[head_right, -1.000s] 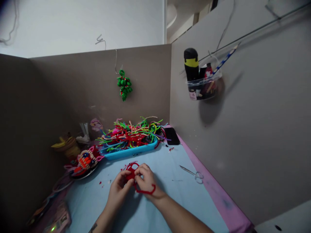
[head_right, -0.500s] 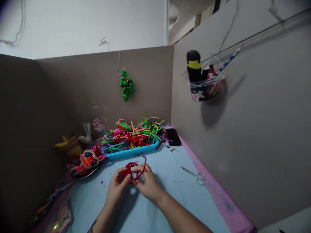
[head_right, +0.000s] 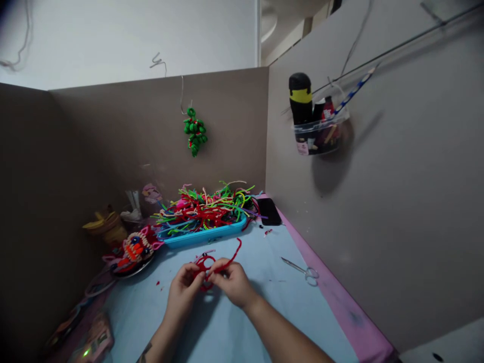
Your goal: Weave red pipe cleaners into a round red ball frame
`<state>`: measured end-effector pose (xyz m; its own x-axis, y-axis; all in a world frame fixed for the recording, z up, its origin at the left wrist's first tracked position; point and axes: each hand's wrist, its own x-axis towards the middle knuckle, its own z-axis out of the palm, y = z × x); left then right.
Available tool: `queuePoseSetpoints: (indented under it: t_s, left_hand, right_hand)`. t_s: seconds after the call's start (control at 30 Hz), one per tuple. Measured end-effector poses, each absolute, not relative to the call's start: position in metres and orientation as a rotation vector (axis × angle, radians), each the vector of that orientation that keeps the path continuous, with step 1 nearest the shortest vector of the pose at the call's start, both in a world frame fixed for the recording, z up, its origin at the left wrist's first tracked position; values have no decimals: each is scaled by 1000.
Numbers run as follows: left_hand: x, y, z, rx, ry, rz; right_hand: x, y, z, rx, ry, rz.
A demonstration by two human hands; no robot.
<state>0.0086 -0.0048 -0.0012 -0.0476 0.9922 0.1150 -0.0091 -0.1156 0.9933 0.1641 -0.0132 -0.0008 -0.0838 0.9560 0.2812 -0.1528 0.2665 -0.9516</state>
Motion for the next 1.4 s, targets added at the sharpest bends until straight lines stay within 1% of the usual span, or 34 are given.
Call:
queuePoseSetpoints:
  t_s: [0.17,0.3,0.43,0.6,0.93,1.17,1.4]
  left_hand:
    - [12,-7,-12,1298,1073,1191]
    - [10,-5,-17,1231,1041,1130]
    - [8,-4,-9,1156,1036,1213]
    - [8,-3,0,1090,1022,1261]
    - [6,-1,-15,1155,1055,1303]
    - [6,-2,-13,1211,1069,1327]
    - [4,0,-20,1277,1069,1299]
  right_hand:
    - [165,3,-13,-925,-987,1215]
    - [163,11,-25,-1014,-908,1191]
    - [166,11,-28,-1073,-988,1029]
    - [164,7,-27,-1126,-1260,987]
    - [157,-7,-10,-1163,-1552,734]
    - [161,-5,-10,-1105,-1548,789]
    - [160,2,-26,-1112,-1341,937]
